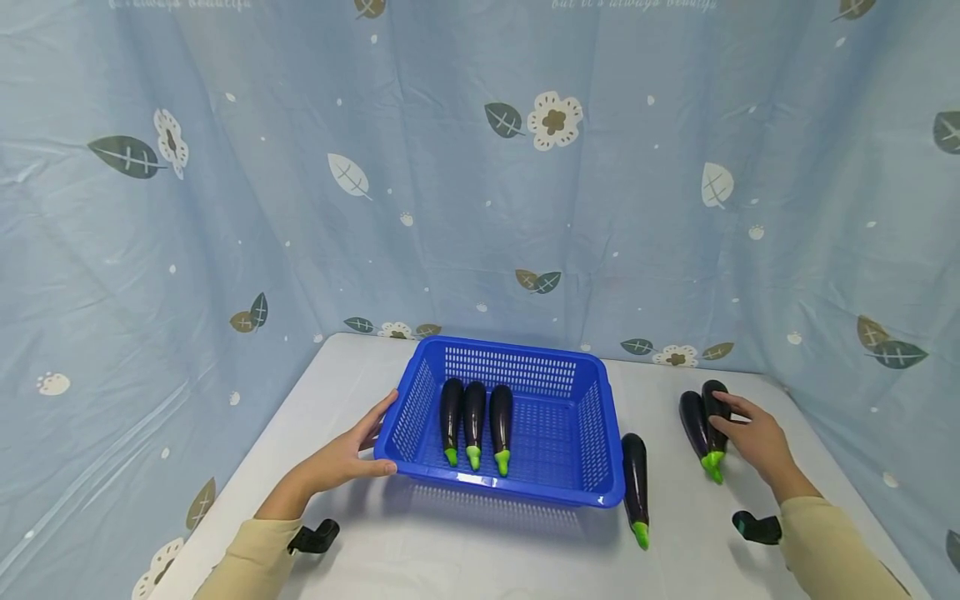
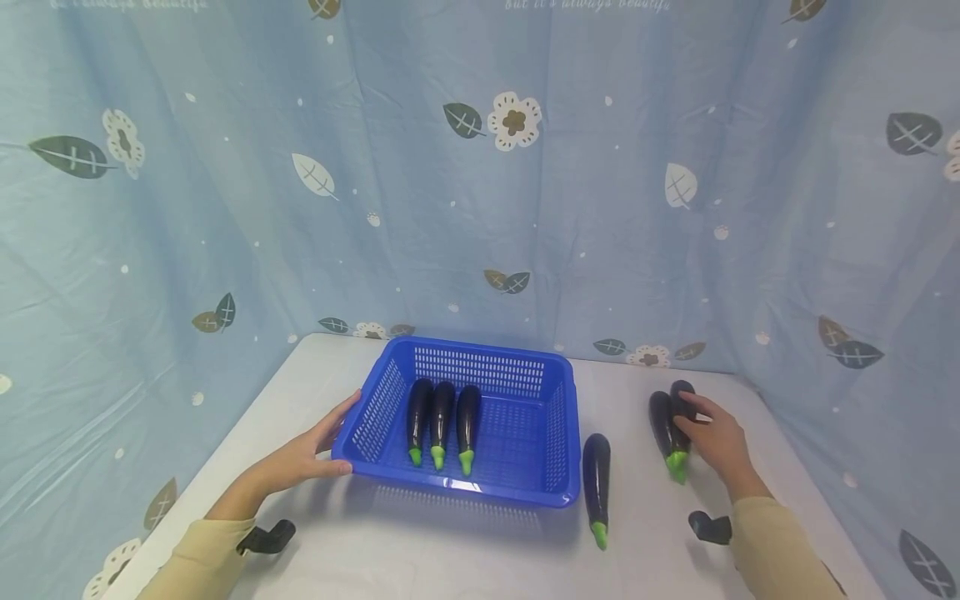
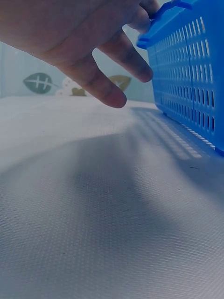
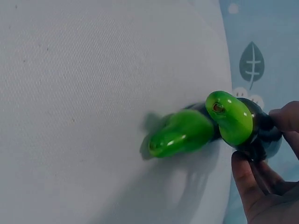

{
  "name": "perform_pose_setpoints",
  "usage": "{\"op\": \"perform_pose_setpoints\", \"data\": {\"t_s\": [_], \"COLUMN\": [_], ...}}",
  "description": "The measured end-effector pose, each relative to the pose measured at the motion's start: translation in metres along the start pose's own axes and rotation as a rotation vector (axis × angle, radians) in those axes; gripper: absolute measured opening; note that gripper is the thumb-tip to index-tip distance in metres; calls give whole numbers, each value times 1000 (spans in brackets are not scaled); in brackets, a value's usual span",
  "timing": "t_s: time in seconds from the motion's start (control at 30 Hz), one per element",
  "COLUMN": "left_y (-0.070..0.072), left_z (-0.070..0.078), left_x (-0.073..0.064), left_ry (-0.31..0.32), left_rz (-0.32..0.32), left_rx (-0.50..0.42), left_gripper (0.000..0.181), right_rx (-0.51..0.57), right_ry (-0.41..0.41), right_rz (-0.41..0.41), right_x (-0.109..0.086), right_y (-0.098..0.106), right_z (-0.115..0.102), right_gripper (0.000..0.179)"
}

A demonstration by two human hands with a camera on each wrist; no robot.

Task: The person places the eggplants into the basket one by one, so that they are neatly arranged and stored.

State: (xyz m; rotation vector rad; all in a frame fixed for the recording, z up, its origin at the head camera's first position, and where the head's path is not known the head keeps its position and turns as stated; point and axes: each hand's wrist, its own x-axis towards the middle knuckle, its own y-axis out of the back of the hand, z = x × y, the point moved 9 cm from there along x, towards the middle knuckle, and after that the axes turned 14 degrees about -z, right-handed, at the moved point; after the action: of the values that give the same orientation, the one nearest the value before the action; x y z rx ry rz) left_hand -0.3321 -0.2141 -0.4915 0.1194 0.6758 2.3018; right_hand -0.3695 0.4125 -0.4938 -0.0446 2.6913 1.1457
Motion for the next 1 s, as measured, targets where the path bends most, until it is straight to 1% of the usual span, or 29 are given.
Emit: {"op": "perform_pose_setpoints", "data": {"t_s": [0.27,0.5,0.77,1.0], "left_y": [0,-1,-1,0], "left_z": [-1,0,-3,-2], "left_x": [0,-1,-1,0], "left_ry": [1,-7,-5,-13], "left_rz": [1,-11,-11,1], "left_rx": [-9,-18,-22,-3], "left_gripper": [107,107,107,107], "right_rx": [26,16,8,7], "right_ry": [-16,46,100,120], "right_rz": [-1,-3,-23,-47], "right_x": [0,-4,-6,-4], "right_y": [-3,-7,-18,-29], "right_z": [-5,-19,-29,-39], "right_gripper": [65,62,60,61]}}
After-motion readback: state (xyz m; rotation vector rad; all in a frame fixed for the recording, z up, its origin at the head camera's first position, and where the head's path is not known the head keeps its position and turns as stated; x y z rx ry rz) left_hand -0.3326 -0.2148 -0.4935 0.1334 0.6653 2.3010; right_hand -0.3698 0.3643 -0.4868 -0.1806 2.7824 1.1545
